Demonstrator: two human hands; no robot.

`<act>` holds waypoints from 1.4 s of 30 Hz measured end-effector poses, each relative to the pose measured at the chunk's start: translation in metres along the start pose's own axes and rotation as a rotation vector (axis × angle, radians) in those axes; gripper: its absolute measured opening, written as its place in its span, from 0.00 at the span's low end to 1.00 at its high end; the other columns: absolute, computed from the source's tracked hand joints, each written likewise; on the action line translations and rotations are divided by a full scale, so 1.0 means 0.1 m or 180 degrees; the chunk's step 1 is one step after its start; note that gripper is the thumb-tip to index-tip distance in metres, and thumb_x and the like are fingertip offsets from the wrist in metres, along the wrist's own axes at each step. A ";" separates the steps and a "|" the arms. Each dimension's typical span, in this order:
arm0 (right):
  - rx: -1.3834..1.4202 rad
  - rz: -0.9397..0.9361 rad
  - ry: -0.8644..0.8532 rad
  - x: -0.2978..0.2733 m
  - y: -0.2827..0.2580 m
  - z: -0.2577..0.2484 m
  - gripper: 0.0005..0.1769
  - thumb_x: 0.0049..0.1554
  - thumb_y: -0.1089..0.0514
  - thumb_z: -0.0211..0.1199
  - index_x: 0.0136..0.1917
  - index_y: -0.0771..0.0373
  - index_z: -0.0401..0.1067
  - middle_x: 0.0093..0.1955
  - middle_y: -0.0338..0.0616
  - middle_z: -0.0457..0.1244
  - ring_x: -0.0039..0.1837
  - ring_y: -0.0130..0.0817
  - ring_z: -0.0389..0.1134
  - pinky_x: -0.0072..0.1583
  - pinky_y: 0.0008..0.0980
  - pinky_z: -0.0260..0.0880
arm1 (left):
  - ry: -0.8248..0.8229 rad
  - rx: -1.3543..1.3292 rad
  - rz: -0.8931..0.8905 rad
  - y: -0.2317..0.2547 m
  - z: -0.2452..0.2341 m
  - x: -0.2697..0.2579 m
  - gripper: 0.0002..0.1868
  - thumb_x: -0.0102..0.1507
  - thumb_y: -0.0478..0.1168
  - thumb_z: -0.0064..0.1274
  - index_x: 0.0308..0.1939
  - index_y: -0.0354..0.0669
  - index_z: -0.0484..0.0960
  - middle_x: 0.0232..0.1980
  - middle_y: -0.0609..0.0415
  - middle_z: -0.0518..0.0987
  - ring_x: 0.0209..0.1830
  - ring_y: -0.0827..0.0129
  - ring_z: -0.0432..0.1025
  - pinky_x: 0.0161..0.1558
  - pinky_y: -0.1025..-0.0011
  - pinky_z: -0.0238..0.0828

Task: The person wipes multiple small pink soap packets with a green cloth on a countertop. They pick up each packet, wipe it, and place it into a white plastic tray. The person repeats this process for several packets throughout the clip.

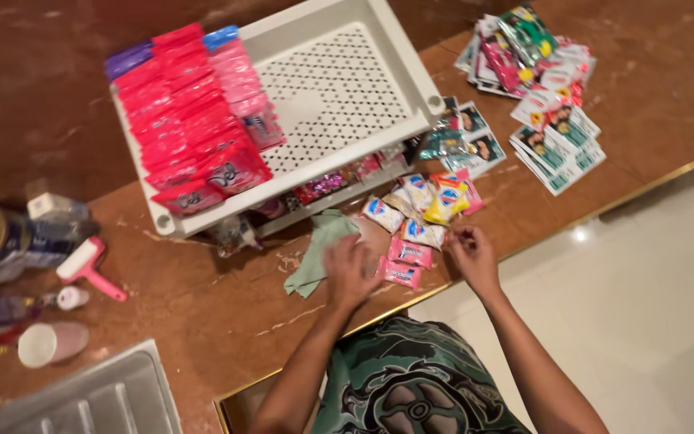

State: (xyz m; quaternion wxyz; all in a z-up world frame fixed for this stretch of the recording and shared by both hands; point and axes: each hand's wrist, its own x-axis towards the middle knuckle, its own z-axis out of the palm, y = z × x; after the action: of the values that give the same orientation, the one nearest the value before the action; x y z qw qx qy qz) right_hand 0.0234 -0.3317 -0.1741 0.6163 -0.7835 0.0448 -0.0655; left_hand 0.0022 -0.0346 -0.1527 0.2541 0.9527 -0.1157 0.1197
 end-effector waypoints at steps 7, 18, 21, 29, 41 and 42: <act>-0.0156 0.0212 0.0338 -0.12 0.26 0.08 0.16 0.58 0.61 0.67 0.58 0.67 0.68 0.57 0.45 0.61 0.55 0.29 0.68 0.54 0.26 0.74 | -0.0900 -0.0560 0.1210 0.59 0.42 0.13 0.39 0.58 0.57 0.61 0.67 0.40 0.72 0.72 0.43 0.66 0.75 0.50 0.56 0.73 0.44 0.45; -0.1330 -0.0405 0.0731 0.31 -0.27 0.13 0.33 0.53 0.55 0.74 0.66 0.67 0.65 0.61 0.55 0.61 0.62 0.48 0.63 0.64 0.45 0.64 | -0.1213 -0.0152 0.1372 -0.15 -0.05 0.01 0.28 0.63 0.51 0.54 0.66 0.51 0.74 0.71 0.49 0.70 0.75 0.53 0.60 0.72 0.40 0.46; -0.1656 -0.0633 0.0621 0.51 -0.49 0.20 0.40 0.47 0.56 0.77 0.68 0.68 0.63 0.65 0.58 0.61 0.66 0.56 0.59 0.66 0.49 0.60 | -0.1008 -0.0173 0.1172 -0.33 -0.22 -0.01 0.25 0.64 0.53 0.55 0.63 0.52 0.75 0.71 0.51 0.70 0.77 0.55 0.60 0.75 0.40 0.44; -0.2064 -0.1181 0.0395 0.28 -0.57 0.42 0.35 0.50 0.66 0.70 0.69 0.67 0.64 0.68 0.62 0.59 0.69 0.61 0.58 0.69 0.52 0.59 | -0.0207 0.0251 0.0181 -0.79 -0.26 -0.29 0.24 0.67 0.47 0.51 0.66 0.44 0.76 0.72 0.46 0.69 0.74 0.52 0.60 0.71 0.44 0.48; -0.1367 -0.1806 -0.0250 0.19 -0.65 0.65 0.21 0.56 0.72 0.61 0.63 0.64 0.69 0.62 0.57 0.62 0.65 0.55 0.64 0.66 0.46 0.65 | 0.0712 0.0948 -0.0882 -0.63 -0.60 -0.66 0.30 0.58 0.50 0.60 0.60 0.40 0.75 0.66 0.36 0.68 0.68 0.44 0.61 0.65 0.41 0.49; -0.1129 -0.1757 -0.0534 0.19 -0.67 0.71 0.22 0.57 0.72 0.60 0.64 0.65 0.68 0.63 0.56 0.62 0.66 0.55 0.65 0.67 0.45 0.65 | 0.0278 0.0513 -0.0956 -0.53 -0.59 -0.64 0.31 0.58 0.51 0.60 0.62 0.40 0.74 0.67 0.38 0.69 0.69 0.44 0.62 0.66 0.43 0.51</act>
State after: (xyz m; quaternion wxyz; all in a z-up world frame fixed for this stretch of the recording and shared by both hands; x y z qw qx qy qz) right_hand 0.0523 -0.2504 -0.1244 0.4309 -0.8638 -0.2092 -0.1563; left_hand -0.0536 0.0508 -0.1461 0.1967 0.9705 0.0491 0.1306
